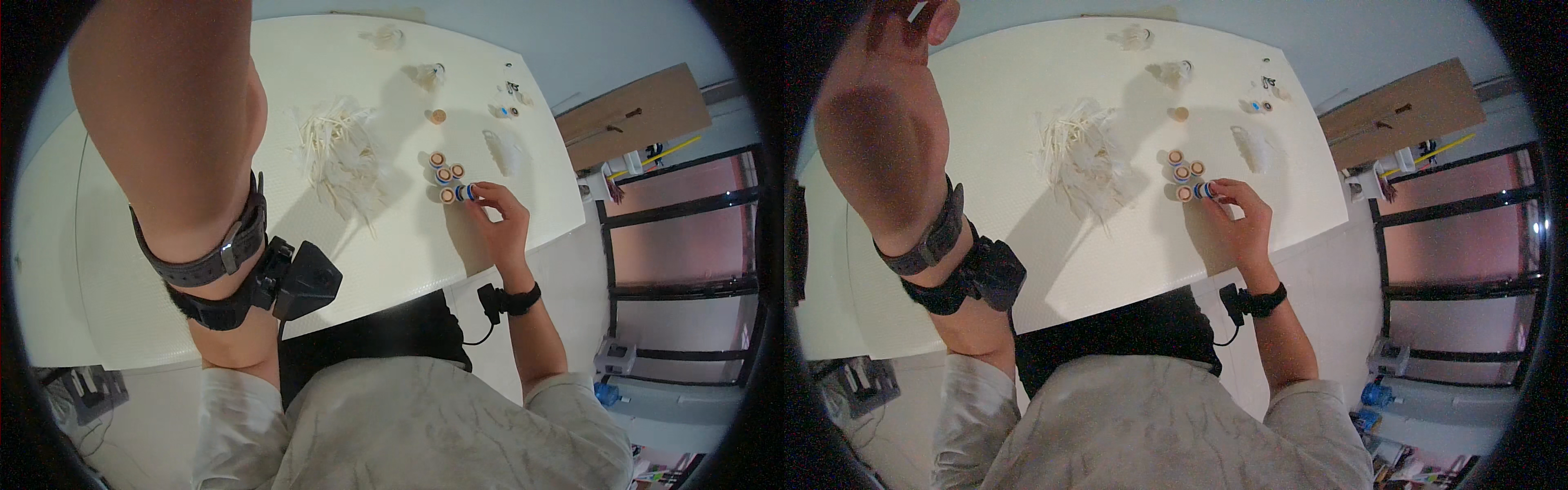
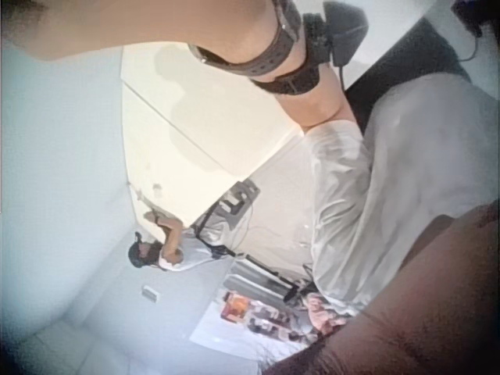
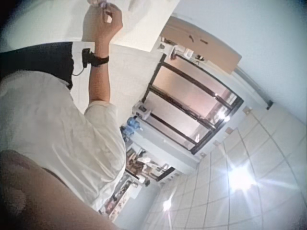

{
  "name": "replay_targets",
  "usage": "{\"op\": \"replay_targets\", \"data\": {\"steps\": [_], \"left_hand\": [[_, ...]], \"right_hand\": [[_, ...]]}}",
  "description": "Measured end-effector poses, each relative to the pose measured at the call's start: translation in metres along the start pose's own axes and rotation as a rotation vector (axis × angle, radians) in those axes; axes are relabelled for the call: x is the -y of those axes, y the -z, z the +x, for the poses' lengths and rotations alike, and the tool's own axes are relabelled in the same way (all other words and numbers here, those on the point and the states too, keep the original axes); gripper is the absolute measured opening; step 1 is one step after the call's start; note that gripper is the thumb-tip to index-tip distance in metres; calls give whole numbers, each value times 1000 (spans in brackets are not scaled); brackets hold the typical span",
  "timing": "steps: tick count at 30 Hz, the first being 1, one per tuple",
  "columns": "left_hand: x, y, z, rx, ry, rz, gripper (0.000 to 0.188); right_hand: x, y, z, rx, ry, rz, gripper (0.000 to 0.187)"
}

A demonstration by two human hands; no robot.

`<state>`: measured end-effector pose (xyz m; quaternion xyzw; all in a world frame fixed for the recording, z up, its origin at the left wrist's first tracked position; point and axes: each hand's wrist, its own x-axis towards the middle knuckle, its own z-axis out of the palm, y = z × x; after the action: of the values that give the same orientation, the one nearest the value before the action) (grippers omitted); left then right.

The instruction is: The person assembles shuttlecocks by inserting feathers into a base and then placing the assembly into a plastic sleeve.

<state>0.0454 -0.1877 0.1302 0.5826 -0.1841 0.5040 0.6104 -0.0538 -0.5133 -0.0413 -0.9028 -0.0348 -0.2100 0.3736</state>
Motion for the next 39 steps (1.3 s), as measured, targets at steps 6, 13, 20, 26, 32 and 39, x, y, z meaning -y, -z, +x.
{"op": "replay_targets", "data": {"steps": [6,13,20,26,32,39], "left_hand": [[-4,6,0,42,63,-26,21],[-11,6,0,124,180,-141,19],[-13,-4,-5,375,278,-304,18],[-29,-20,-12,657,345,-330,17],[-7,4,-77,1131,576,-129,38],[39,57,-169,908,1107,-293,36]], "right_hand": [[9,-18,2,33,-27,-2,28],[13,-17,3,-47,-2,-11,25],[0,-11,4,-43,-16,44,27],[8,-16,4,-82,113,-22,27],[86,17,52,-94,201,620,35],[124,-61,100,335,606,555,34]]}}
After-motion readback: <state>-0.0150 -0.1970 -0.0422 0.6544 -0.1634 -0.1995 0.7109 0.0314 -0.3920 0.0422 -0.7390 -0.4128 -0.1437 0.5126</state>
